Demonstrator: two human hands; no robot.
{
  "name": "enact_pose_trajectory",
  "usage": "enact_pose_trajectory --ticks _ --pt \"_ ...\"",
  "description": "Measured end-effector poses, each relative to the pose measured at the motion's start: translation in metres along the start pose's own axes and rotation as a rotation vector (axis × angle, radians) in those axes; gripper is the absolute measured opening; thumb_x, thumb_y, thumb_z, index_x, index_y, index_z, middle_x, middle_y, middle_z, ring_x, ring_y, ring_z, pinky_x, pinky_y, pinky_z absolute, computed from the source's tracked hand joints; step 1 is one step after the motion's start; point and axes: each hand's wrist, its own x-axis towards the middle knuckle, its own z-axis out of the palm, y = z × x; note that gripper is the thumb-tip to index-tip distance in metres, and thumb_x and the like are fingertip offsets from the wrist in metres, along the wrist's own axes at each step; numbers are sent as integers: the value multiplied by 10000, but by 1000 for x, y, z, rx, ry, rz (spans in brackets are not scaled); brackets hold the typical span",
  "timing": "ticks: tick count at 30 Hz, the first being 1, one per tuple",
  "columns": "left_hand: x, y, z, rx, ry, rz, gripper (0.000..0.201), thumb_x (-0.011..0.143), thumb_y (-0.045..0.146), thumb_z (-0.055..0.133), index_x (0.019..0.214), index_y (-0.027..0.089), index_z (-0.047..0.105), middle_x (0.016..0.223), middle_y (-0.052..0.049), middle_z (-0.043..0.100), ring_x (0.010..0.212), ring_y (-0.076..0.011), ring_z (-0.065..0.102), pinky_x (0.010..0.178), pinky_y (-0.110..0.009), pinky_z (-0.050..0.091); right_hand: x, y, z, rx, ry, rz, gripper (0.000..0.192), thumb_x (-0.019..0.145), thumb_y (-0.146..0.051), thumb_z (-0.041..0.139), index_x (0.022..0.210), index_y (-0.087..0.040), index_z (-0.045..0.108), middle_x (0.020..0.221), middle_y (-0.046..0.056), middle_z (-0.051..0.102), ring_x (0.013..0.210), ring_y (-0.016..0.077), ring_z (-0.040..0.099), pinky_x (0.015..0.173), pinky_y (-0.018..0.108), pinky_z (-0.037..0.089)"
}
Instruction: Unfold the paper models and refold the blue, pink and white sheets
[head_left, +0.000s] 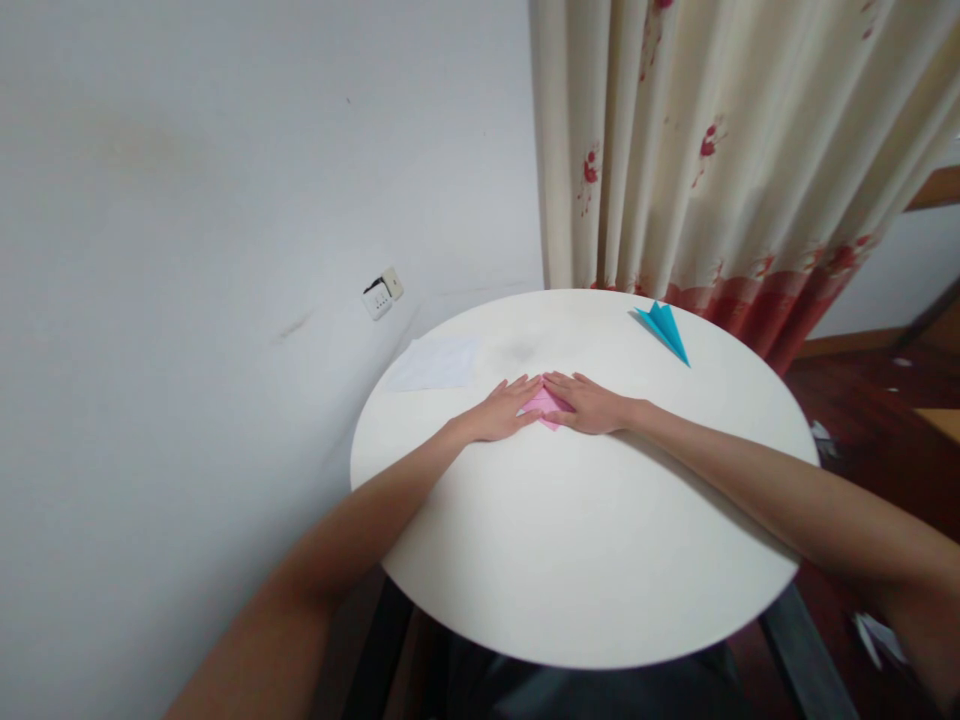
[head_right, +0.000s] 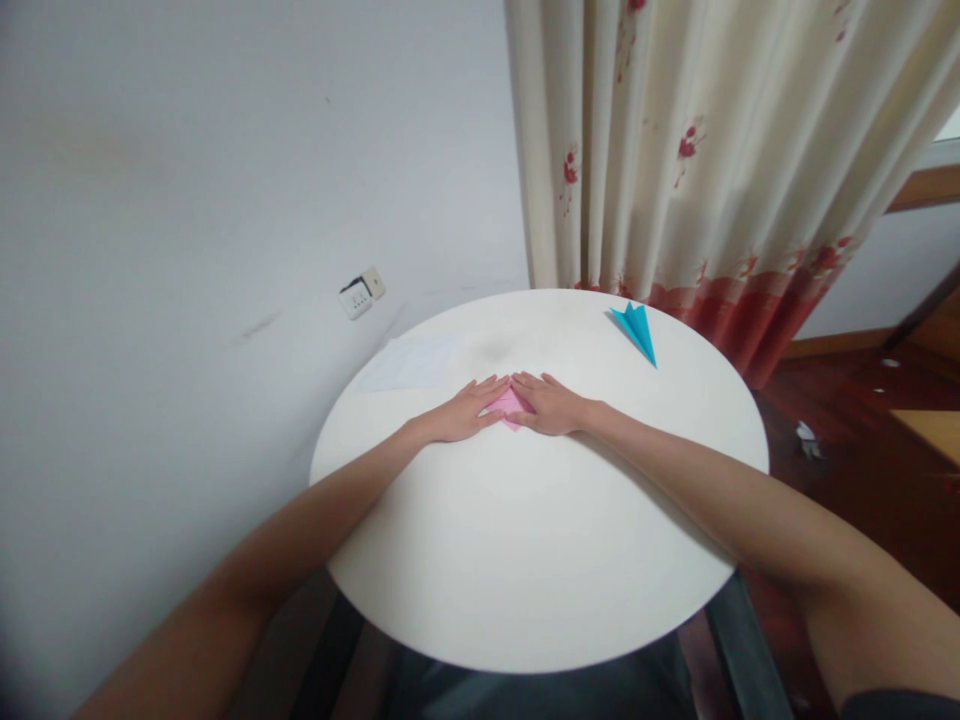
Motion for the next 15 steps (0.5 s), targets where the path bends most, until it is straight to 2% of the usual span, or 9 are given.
enact_pose_trajectory --ticks 6,15 --pt "0 -1 -2 37 -57 -8 759 1030 633 219 1640 214 53 1703 -69 27 1580 -241 -9 1265 -468 12 0 -2 -1 -10 -7 2 850 989 -680 352 1632 -141 211 1656 211 226 1531 360 221 1217 607 195" --pt "-2 -1 0 67 -78 -37 749 1031 633 195 1640 238 12 1704 -58 -10 1578 -255 -35 1260 -507 24 1 -1 -3 -17 -31 7 857 995 -642 363 1618 -71 222 1652 234 214 1537 358 197 1220 607 188"
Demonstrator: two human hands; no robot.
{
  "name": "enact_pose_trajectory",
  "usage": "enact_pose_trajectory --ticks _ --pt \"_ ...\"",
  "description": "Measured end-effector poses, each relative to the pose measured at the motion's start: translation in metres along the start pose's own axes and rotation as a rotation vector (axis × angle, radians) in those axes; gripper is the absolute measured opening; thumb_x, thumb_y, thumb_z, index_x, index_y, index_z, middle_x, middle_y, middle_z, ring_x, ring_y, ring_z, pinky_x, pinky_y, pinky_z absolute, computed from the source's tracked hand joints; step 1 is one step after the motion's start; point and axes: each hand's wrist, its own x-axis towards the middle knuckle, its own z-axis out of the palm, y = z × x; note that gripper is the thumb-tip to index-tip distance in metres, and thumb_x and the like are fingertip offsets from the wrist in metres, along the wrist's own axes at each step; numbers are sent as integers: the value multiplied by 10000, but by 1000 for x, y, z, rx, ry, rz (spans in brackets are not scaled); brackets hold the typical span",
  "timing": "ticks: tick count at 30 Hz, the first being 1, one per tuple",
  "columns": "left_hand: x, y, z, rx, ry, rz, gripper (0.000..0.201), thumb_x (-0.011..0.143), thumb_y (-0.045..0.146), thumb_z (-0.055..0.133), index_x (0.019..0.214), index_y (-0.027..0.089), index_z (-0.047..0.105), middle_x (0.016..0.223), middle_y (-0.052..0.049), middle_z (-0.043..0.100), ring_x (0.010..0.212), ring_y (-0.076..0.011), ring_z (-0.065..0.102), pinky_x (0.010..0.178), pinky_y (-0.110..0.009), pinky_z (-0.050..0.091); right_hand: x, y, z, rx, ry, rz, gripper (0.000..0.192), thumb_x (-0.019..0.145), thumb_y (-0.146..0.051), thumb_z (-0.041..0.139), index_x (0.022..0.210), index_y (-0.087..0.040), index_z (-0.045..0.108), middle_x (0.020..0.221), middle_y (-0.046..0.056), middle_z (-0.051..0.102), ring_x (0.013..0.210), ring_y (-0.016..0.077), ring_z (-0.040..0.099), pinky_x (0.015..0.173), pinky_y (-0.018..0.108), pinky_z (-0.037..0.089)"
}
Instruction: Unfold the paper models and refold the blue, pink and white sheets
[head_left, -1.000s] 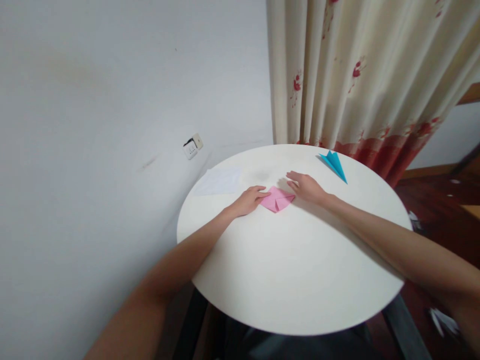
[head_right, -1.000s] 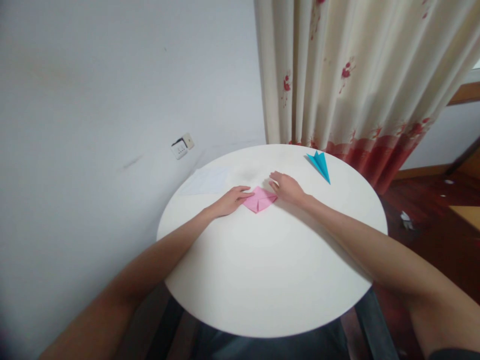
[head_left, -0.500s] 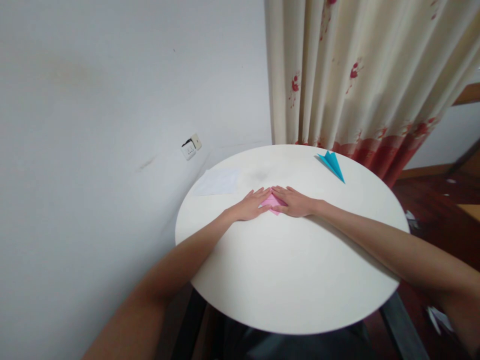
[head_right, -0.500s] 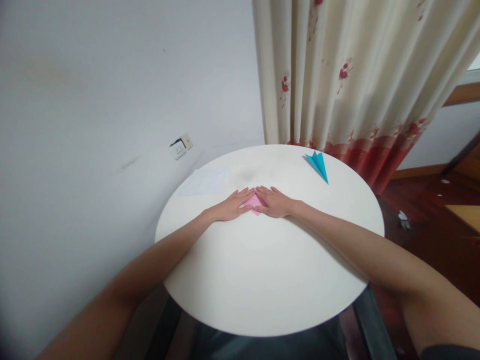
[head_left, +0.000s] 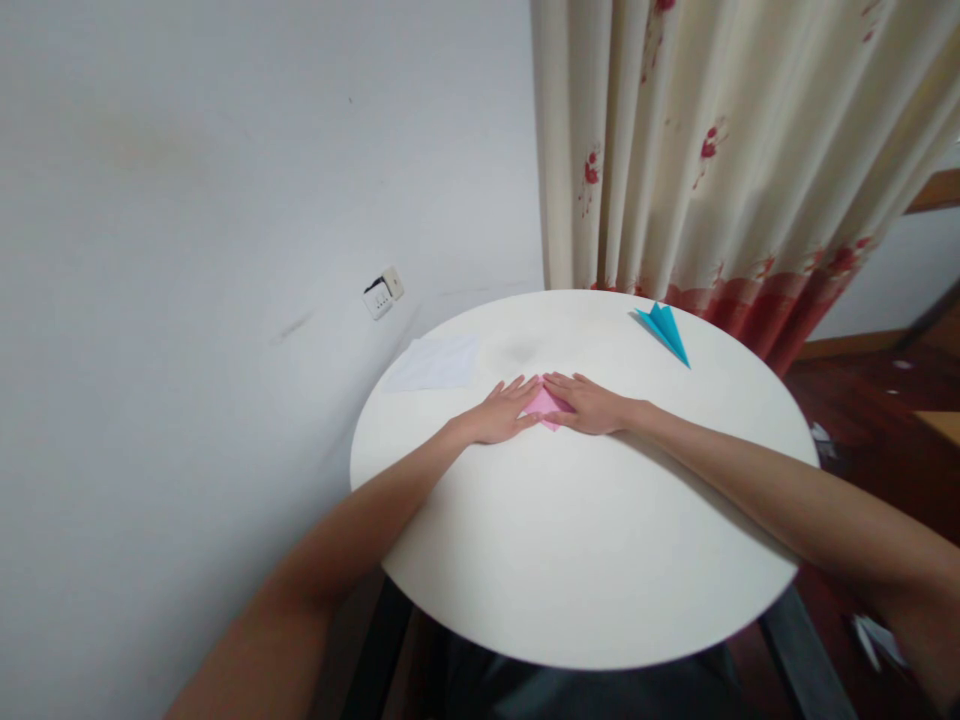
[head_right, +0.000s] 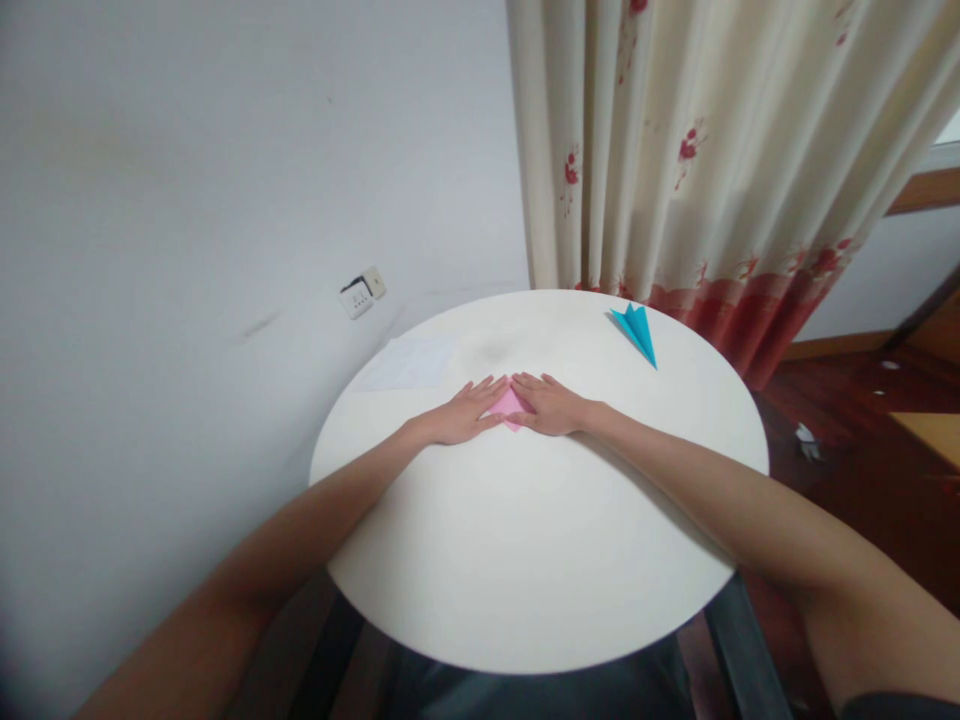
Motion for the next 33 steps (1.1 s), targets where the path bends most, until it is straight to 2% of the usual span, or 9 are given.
enact_pose_trajectory --ticks 7,13,23,33 --pt "-1 3 -2 -37 3 -31 774 1021 649 209 1639 229 9 1703 -55 -3 1579 -251 -32 1261 -505 26 0 0 0 16 12 5 864 988 -651 364 1619 -78 226 1650 228 220 1534 364 206 1223 597 194" --pt "1 0 -1 -80 36 -15 768 1021 643 271 1641 233 76 1702 -58 57 1579 -268 12 1262 -501 44 -1 0 0 16 12 7 845 990 -641 383 1617 -92 243 1647 227 233 1533 359 213 1221 597 199" --pt "5 -7 5 -93 102 10 708 1026 595 325 1624 239 195 1688 -67 165 1575 -247 93 1263 -477 88 -1 2 2 12 18 -10 838 993 -647 379 1618 -105 244 1645 233 237 1530 366 217 1215 597 208" --pt "5 -6 4 -99 130 22 699 1021 577 372 1611 226 242 1677 -76 224 1569 -240 139 1263 -465 109 -1 2 1 9 15 -6 827 999 -621 386 1616 -91 239 1642 240 234 1531 360 219 1214 603 207"
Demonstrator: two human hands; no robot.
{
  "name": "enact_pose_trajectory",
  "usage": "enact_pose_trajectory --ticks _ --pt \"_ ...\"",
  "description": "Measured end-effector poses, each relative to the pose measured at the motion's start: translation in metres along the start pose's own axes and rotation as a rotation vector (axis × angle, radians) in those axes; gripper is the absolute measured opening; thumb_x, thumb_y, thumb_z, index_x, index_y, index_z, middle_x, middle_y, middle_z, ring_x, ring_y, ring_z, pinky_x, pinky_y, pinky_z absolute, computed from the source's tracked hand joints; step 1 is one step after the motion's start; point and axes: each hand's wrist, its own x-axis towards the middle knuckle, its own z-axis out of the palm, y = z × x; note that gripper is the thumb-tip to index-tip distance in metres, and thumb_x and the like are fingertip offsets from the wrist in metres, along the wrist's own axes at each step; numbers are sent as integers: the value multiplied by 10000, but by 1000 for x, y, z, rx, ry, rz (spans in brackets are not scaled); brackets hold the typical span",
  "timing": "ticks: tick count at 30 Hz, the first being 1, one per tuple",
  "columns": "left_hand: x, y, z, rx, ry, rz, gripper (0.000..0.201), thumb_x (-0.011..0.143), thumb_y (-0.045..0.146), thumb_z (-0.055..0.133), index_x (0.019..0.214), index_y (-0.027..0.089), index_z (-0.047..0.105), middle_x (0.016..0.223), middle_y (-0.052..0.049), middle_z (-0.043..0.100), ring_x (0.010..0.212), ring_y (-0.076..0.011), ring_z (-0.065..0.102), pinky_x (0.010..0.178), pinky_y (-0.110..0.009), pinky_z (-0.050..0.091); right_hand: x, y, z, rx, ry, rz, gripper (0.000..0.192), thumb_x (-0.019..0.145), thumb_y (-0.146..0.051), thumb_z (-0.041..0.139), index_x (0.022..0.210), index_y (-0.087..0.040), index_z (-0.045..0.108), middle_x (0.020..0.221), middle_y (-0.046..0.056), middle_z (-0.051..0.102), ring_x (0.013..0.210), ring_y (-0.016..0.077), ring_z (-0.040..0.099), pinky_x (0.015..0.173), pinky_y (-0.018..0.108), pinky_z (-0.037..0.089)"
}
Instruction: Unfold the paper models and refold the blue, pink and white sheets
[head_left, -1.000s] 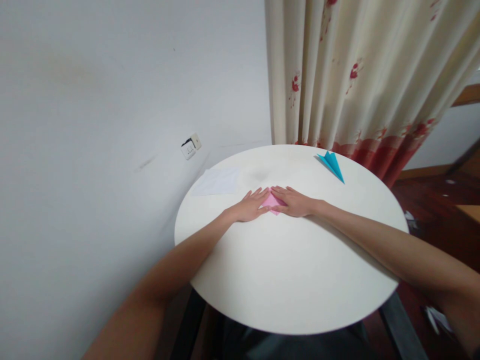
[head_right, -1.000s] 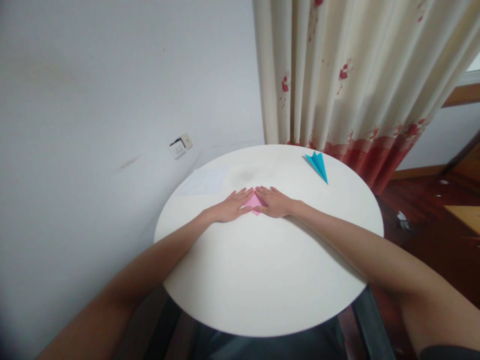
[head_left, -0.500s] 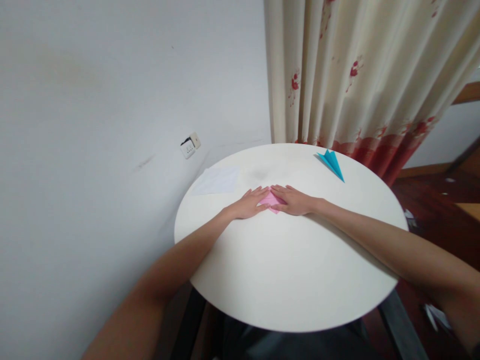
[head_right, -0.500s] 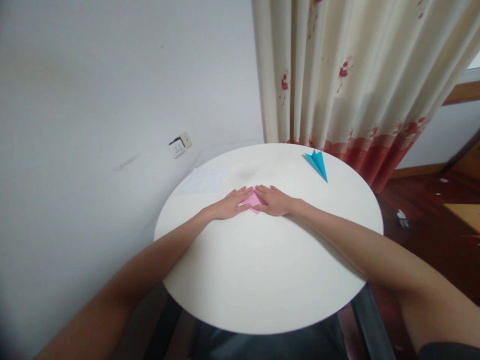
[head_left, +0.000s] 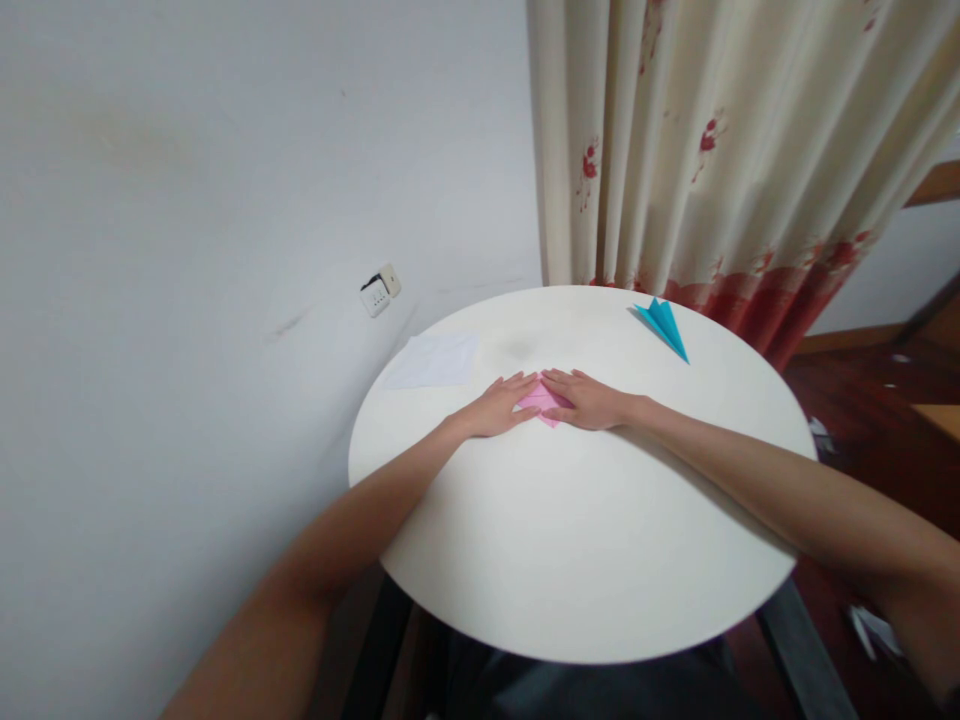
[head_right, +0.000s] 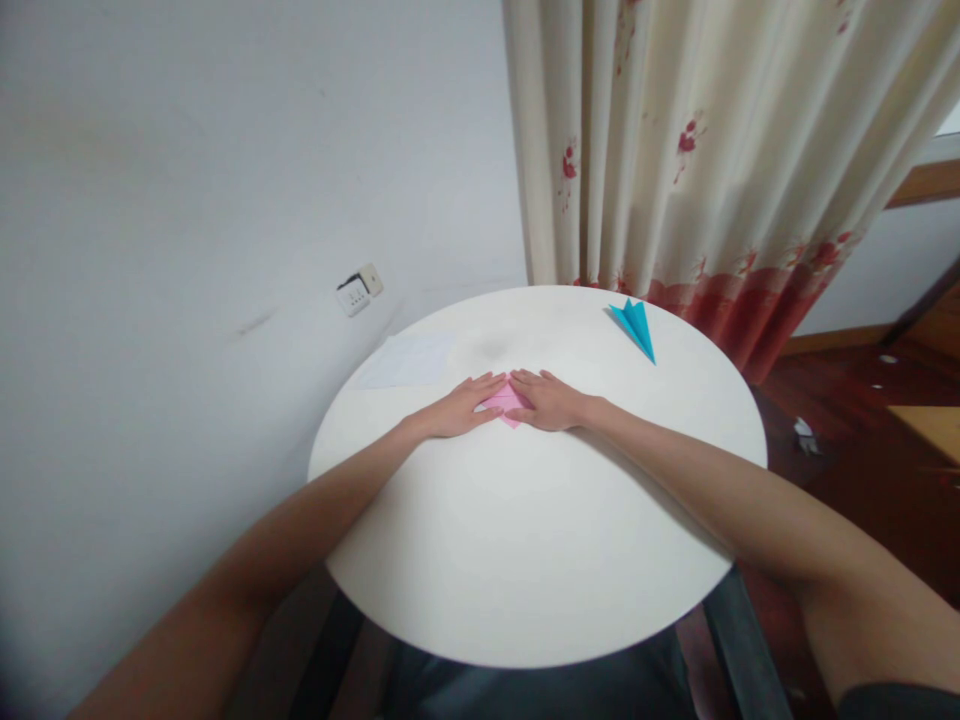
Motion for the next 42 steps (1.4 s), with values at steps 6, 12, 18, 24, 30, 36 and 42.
enact_pose_trajectory --ticks 6,12,18,24,30,36,42 --pt "0 -2 2 16 19 6 713 1014 603 377 1612 240 240 1674 -71 230 1566 -248 157 1261 -462 127 1 2 2 6 18 -5 842 990 -641 386 1619 -100 240 1642 226 248 1526 370 229 1215 600 213" --pt "0 0 1 24 23 1 738 1002 626 383 1610 230 247 1675 -85 219 1564 -261 165 1256 -465 149 0 0 -1 -1 4 1 842 993 -649 374 1619 -102 238 1643 233 243 1529 360 226 1213 601 215" --pt "0 2 0 26 32 7 744 1000 630 391 1604 215 266 1666 -90 250 1558 -261 190 1252 -459 159 0 -3 -2 -6 -3 -4 841 998 -643 365 1615 -85 241 1641 243 240 1530 359 224 1213 598 215" --pt "0 1 0 29 32 7 733 992 620 409 1599 227 287 1658 -77 280 1552 -262 213 1250 -446 172 0 8 -5 32 -43 -47 904 962 -682 430 1610 -75 254 1643 236 243 1528 345 236 1230 552 215" --pt "-1 4 -3 35 9 9 746 992 631 395 1605 224 273 1667 -59 259 1557 -265 192 1260 -439 143 -1 12 -8 60 -26 -62 936 926 -695 502 1594 -70 303 1622 236 298 1506 356 294 1226 526 248" --pt "-2 7 -5 38 -19 -1 806 973 672 408 1619 224 229 1675 -70 221 1565 -281 155 1261 -468 123 0 9 -10 79 4 -42 933 900 -693 557 1590 -107 331 1608 208 349 1477 354 357 1208 525 292" --pt "0 4 -4 9 37 16 762 955 633 511 1585 238 343 1632 -47 349 1536 -284 256 1253 -427 193 -1 3 -18 87 11 -12 865 856 -602 679 1545 -140 436 1547 177 466 1385 356 492 1138 459 398"
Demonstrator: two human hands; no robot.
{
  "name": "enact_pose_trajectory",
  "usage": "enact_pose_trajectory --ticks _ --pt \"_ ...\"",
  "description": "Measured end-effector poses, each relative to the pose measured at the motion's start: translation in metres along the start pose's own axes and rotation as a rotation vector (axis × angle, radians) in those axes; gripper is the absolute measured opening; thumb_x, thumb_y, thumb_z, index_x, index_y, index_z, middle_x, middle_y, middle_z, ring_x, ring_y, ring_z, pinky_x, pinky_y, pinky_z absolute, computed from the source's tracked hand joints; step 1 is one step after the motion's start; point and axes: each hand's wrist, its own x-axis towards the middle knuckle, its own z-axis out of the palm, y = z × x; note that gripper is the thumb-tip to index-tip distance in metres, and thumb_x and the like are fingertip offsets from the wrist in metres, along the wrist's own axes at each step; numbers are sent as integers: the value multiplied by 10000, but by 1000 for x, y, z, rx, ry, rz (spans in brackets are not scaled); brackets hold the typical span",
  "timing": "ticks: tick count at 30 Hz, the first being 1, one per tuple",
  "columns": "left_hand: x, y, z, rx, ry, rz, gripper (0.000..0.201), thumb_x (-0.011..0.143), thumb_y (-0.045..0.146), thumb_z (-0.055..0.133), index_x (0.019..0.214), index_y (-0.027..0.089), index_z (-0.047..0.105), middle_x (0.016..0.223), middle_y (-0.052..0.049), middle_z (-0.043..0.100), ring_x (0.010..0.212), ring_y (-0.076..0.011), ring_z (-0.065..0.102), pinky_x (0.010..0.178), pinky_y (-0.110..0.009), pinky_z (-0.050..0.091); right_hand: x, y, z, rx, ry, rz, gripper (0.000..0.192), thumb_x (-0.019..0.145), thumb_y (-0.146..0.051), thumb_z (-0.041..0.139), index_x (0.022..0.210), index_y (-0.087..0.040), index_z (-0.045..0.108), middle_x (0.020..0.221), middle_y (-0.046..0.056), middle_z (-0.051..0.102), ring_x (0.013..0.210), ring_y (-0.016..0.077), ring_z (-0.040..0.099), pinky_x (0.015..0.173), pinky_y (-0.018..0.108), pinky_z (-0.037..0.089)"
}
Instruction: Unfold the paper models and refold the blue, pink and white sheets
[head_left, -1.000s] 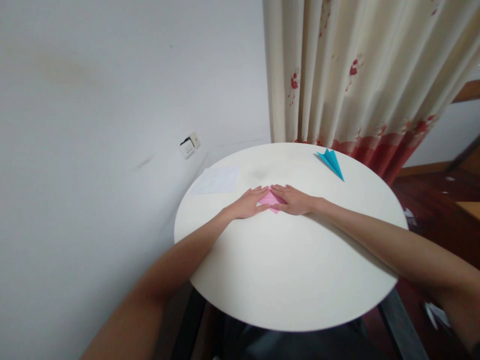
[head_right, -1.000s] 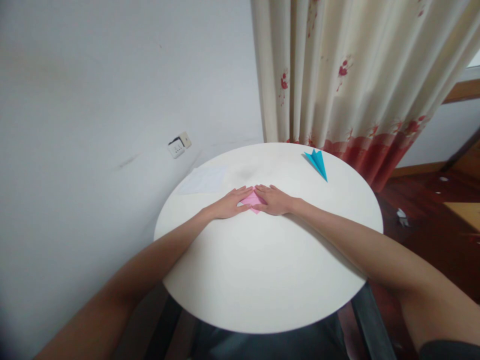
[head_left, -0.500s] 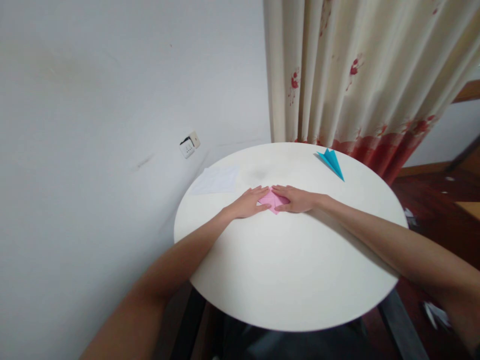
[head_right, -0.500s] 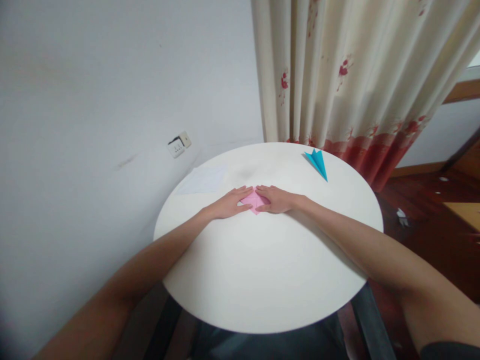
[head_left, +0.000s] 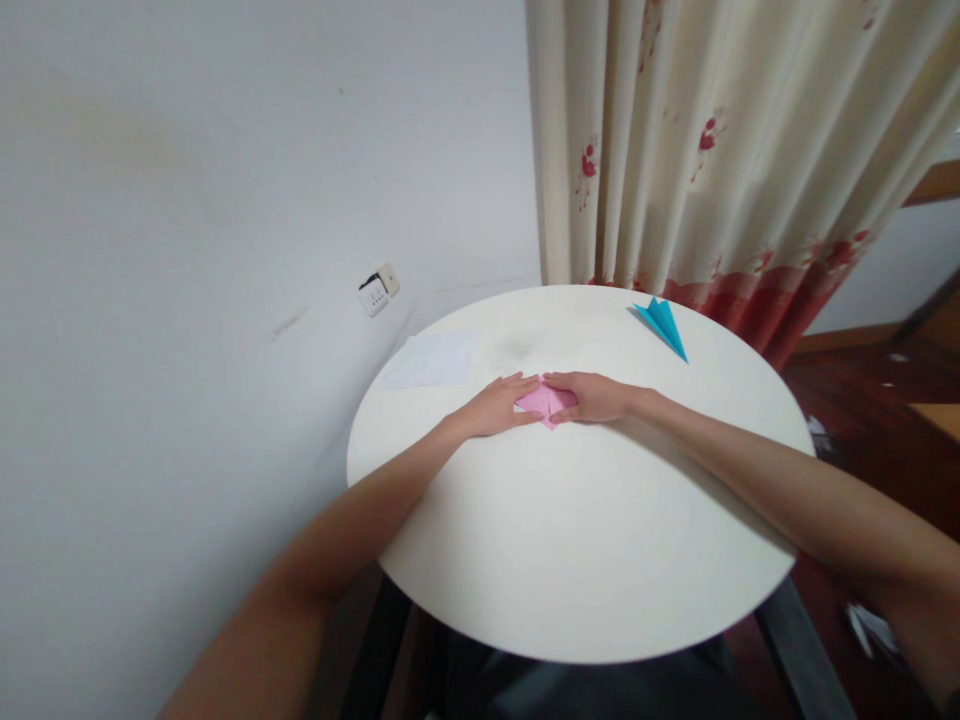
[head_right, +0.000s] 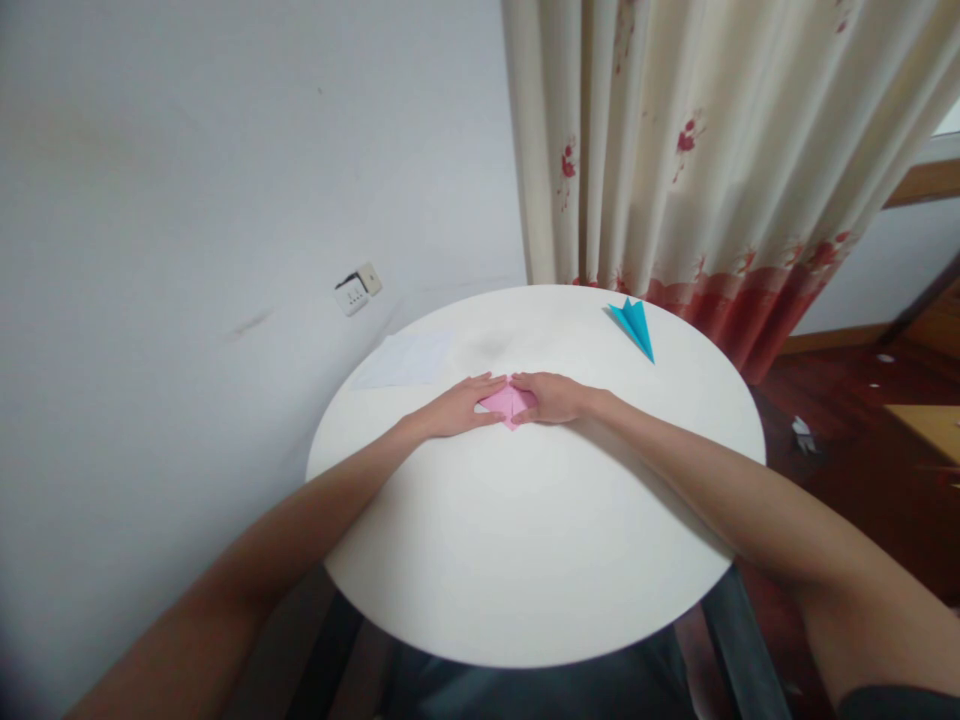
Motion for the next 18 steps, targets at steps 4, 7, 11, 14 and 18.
enact_pose_trajectory --ticks 4,7,11,14,18 --pt "1 -1 0 -34 80 45 691 932 557 611 1511 201 483 1539 -76 500 1450 -280 418 1205 -374 301 -2 -7 -6 -26 27 50 739 821 -524 749 1462 -206 563 1420 128 616 1226 350 630 1005 397 487" --pt "3 -4 2 -91 143 54 569 922 469 653 1421 203 592 1427 -72 614 1356 -277 527 1129 -356 390 -2 -10 -8 -32 61 93 600 814 -449 769 1369 -250 656 1278 87 716 1105 323 694 916 345 507" --pt "6 -12 7 -158 187 59 375 951 385 613 1289 249 703 1310 -26 699 1291 -262 585 1065 -334 431 -1 -9 -6 -8 129 116 380 851 -343 733 1221 -262 755 1143 65 771 1020 284 719 851 303 499" --pt "6 -14 7 -196 217 50 308 971 404 574 1161 263 771 1207 -22 746 1162 -252 657 974 -312 465 -1 -8 -4 22 190 120 256 883 -323 696 1100 -239 802 1043 71 791 910 251 723 776 287 483" --pt "6 -9 4 -311 283 -12 363 971 453 553 1014 203 811 947 -29 779 857 -212 687 768 -273 467 -1 -5 -3 87 299 135 223 901 -318 645 841 -180 809 763 57 761 652 176 631 629 272 404"
